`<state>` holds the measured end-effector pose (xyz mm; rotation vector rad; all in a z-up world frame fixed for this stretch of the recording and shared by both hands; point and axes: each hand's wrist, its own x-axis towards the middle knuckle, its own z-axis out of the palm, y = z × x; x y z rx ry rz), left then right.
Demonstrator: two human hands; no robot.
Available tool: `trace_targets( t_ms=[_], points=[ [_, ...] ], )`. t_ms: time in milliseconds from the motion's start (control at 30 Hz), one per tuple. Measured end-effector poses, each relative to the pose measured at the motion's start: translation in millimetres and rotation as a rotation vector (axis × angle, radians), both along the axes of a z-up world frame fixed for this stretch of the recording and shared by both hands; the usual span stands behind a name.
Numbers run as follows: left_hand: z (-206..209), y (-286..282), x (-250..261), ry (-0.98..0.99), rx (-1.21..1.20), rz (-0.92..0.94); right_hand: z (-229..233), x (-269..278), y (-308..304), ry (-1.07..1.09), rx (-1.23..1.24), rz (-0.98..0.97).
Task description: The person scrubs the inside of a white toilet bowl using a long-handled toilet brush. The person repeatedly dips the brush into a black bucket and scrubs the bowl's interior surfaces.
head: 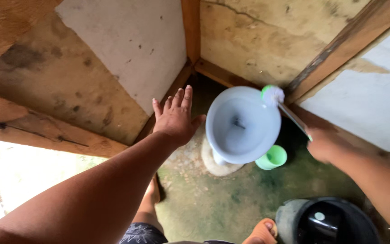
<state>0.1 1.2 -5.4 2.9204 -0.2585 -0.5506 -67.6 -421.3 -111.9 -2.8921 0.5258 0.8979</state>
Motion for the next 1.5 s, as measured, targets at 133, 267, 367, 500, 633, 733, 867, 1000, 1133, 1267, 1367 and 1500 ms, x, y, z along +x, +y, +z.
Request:
trace_targets(
  t_ms=[133, 267, 367, 500, 633, 733, 867, 1000, 1133, 1267, 1367, 1500],
  points=[
    [-1, 8, 0, 0.000, 0.023, -0.011, -16, 43, 49, 0.023, 0.085, -0.097],
    [-2, 13, -3, 0.000, 0.014, -0.015, 1, 38, 60, 0.008, 0.001, 0.022],
    [0, 6, 0, -0.009, 0.010, -0.026, 22, 36, 54, 0.091, -0.021, -0.138],
    [5, -10, 4, -0.035, 0.009, -0.083, 38, 2, 46, 0.102, 0.029, -0.215],
    [12, -34, 11, -0.065, -0.006, -0.154, 43, -47, 29, 0.153, 0.012, -0.222],
    [16, -56, 12, -0.116, -0.002, -0.175, 36, -64, 11, 0.150, -0.031, -0.159],
    [23, -81, -6, -0.194, -0.025, -0.127, 24, -74, -6, -0.012, -0.091, 0.035],
    [38, -100, -44, -0.224, -0.040, 0.015, 35, -78, -18, 0.155, 0.022, -0.103],
    [49, -95, -77, -0.299, -0.093, 0.084, 44, -76, -28, 0.136, 0.102, -0.098],
    [59, -80, -93, -0.271, -0.081, 0.156, 41, -61, -46, 0.048, 0.012, 0.107],
    [60, -66, -99, -0.262, -0.080, 0.181, 34, -48, -49, 0.067, -0.107, 0.264],
    [59, -49, -104, -0.245, -0.053, 0.159, 34, -35, -46, 0.120, -0.187, 0.212]
  ],
)
